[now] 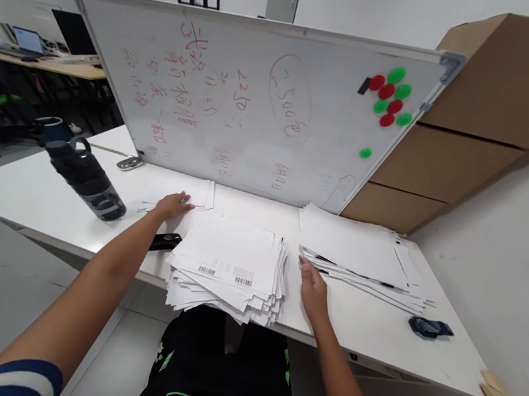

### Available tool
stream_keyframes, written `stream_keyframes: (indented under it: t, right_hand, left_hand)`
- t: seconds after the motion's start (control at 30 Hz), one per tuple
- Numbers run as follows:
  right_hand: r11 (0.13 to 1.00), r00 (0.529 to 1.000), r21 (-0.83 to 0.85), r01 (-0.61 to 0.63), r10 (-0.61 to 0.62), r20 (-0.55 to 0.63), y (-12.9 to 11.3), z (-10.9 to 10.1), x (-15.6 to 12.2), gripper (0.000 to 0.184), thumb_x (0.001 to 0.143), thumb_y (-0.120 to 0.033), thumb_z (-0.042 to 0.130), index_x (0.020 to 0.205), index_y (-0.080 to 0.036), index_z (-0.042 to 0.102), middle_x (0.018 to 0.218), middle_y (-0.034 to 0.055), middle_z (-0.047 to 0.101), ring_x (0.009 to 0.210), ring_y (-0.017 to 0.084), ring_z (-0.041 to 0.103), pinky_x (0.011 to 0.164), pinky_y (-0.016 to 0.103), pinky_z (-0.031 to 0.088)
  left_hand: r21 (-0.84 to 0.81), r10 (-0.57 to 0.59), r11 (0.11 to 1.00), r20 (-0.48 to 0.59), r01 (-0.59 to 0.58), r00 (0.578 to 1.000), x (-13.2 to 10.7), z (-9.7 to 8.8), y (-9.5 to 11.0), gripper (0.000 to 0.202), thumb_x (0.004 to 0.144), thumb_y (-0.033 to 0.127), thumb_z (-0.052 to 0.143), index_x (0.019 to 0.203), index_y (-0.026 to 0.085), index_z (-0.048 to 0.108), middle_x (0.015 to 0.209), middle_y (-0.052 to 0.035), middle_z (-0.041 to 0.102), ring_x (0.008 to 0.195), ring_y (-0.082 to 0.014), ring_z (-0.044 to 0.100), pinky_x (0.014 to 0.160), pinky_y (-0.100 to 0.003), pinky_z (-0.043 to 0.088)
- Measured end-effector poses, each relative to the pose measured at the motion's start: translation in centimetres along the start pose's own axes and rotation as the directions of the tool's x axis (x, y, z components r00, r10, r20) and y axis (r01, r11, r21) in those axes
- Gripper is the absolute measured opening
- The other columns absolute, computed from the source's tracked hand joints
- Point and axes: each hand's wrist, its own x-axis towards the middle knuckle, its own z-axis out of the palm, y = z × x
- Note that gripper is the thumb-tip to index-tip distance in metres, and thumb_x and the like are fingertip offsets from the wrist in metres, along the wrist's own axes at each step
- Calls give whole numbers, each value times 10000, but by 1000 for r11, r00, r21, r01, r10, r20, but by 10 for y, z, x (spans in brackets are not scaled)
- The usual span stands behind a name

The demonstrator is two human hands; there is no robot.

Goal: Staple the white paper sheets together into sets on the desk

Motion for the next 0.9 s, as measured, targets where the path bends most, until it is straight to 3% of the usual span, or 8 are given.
stream_keyframes:
  t: [0.2,0.4,0.6,0.7,0.77,0.8,0.83,0.9]
  right_hand:
    - [998,1000,54,-14,15,-14,1,0,0,599,897,-668,515,1247,-210,678,1328,125,655,1267,301,590,1144,504,383]
    - [998,1000,63,-13,13,-5,6,0,3,571,906,-655,511,1240,-222,675,1336,116,651,1268,294,589,1142,509,387]
    - [999,999,-5,40,-40,-2,5,-3,-2,547,921,-633,488,1230,-223,676,1301,108,673,1240,294,603,1125,525,401]
    - [976,986,-146,160,-165,-23,-17,-4,-9,529,923,-609,484,1247,-233,668,1301,110,666,1248,308,583,1106,534,418]
    - [917,951,-259,304,-308,27,-47,8,-11,497,924,-579,487,1240,-244,674,1305,106,658,1265,318,559,1113,542,405]
    - [874,919,-284,395,-374,125,-66,21,-10,474,927,-553,491,1236,-246,677,1290,101,666,1269,317,553,1125,543,388]
    - [829,869,-282,483,-416,266,-88,38,-9,450,941,-515,481,1259,-255,663,1299,86,664,1281,304,544,1138,534,375]
    - [733,709,-218,644,-465,530,-130,83,-3,417,976,-429,426,1297,-261,632,1318,62,656,1300,274,528,1142,513,368]
  left_hand:
    - [-31,18,999,-46,-20,999,-5,4,2,539,914,572,467,1363,288,556,1545,-81,436,1428,-294,373,1066,-382,363]
    - [-48,-37,998,-106,32,994,-2,6,5,530,971,502,327,1326,192,570,1330,-166,615,1231,-327,553,964,-412,419]
    - [-140,-70,988,-82,58,994,8,8,4,500,916,477,434,1305,201,584,1322,-108,636,1156,-271,597,899,-325,436]
    - [-144,-64,988,-50,57,997,9,8,2,627,842,561,530,1363,211,544,1382,-104,595,1178,-278,588,901,-315,435]
    - [-113,-47,993,-33,43,998,9,8,1,698,793,612,576,1365,214,544,1402,-110,576,1226,-296,558,935,-320,421]
    - [-92,-40,995,-27,38,999,9,7,1,718,780,621,590,1368,212,543,1418,-116,562,1252,-302,540,954,-321,413]
    - [-73,-33,997,-22,32,999,9,6,1,727,775,618,600,1372,209,540,1436,-122,546,1270,-305,527,968,-322,409]
    - [-36,-19,999,6,19,1000,11,3,1,719,781,597,611,1378,203,540,1455,-133,527,1267,-309,531,971,-326,415]
